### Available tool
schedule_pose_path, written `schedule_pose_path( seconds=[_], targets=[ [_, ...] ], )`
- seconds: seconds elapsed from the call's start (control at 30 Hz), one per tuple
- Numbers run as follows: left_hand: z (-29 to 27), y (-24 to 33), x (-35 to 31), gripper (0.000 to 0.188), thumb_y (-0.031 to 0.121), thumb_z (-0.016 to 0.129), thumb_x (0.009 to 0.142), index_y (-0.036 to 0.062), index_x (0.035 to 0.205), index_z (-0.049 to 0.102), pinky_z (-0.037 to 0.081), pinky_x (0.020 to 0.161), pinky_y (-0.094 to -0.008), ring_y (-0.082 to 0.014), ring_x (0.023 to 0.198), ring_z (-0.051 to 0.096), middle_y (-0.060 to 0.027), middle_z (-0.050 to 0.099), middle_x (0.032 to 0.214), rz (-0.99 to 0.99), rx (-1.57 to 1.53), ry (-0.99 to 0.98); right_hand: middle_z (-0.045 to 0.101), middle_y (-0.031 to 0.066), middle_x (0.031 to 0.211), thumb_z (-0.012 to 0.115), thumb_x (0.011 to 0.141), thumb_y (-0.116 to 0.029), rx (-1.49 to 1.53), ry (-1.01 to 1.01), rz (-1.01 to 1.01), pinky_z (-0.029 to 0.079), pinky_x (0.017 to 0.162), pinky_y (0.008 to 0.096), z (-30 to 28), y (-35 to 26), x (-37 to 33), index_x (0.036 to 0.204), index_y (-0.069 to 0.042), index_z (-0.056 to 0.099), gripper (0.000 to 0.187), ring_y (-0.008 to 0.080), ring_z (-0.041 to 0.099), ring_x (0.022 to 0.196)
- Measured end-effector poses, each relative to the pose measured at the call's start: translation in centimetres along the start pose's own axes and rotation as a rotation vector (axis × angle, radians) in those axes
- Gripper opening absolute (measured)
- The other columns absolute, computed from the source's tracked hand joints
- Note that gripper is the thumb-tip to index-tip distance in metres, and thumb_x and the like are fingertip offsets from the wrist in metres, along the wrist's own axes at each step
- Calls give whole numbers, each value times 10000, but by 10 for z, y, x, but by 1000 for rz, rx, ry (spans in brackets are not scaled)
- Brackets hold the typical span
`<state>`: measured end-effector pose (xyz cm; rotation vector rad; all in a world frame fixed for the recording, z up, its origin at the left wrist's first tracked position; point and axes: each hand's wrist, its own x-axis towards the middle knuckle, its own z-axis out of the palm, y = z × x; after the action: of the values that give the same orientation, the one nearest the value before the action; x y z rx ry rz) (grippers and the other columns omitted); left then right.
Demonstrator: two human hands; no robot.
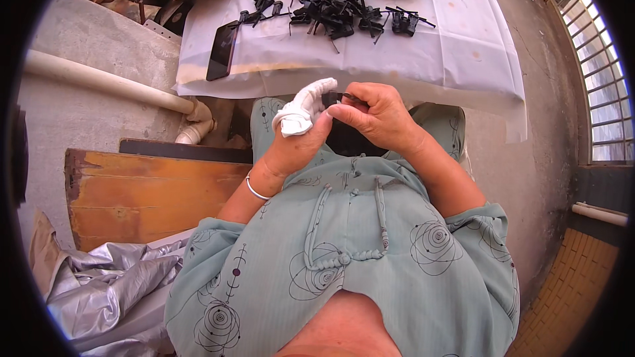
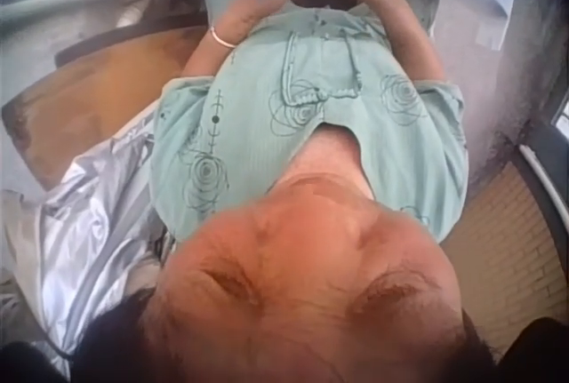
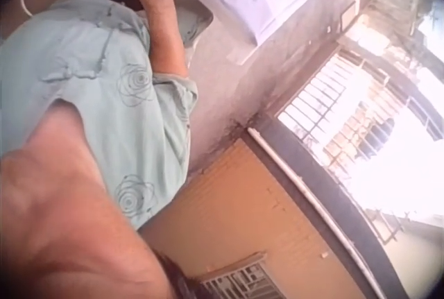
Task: Wiping small black plastic components with a white cloth at a workstation.
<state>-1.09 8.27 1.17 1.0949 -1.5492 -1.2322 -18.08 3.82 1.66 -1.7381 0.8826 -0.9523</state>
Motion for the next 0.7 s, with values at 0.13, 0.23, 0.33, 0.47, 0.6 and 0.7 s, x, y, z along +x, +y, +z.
schedule_pose_path(
  seconds=[0.13,0.23,0.33,0.47,0.6,0.7],
  targets=[
    [-1,-8,0,497,6,503,843,-19,1307,327,387,920,-260,-131,1057,480,-82,466,1196,23,-131,-85,402,29,570,729,733,-244,-204,64,-161,343,472,256,0,2,-1,667,-17,490,336,114,363,519],
    [10,15,-1,474,-9,498,847,-26,1296,347,382,930,-259,-125,1068,471,-81,481,1186,50,-119,-152,426,50,581,739,713,-250,-321,250,-269,362,477,268,8,2,1,678,-24,493,336,134,391,510],
    [7,-1,0,412,33,500,826,-17,1232,446,437,692,-220,-81,766,507,-73,566,985,-19,-55,-2,453,81,601,681,776,-240,-225,197,-138,391,500,285,9,1,4,687,-16,488,309,179,433,523],
    [0,-5,-1,434,-8,470,853,-40,1279,392,387,918,-252,-118,1064,471,-78,519,1149,-109,-159,-6,469,69,635,519,904,-206,-108,-14,-67,388,562,279,0,5,-1,773,-4,512,241,157,414,582],
    [0,-11,1,418,3,493,835,-43,1247,440,393,914,-263,-139,1049,498,-102,542,1152,37,97,81,517,53,689,471,929,-195,-143,-279,-18,399,593,276,1,2,-4,820,10,521,237,125,456,620],
    [1,-12,3,394,19,513,820,-32,1210,485,420,884,-288,-189,1003,545,-135,570,1116,159,306,114,512,22,683,457,936,-189,28,-260,107,407,591,295,8,1,0,789,14,519,258,114,472,628]
  ],
)
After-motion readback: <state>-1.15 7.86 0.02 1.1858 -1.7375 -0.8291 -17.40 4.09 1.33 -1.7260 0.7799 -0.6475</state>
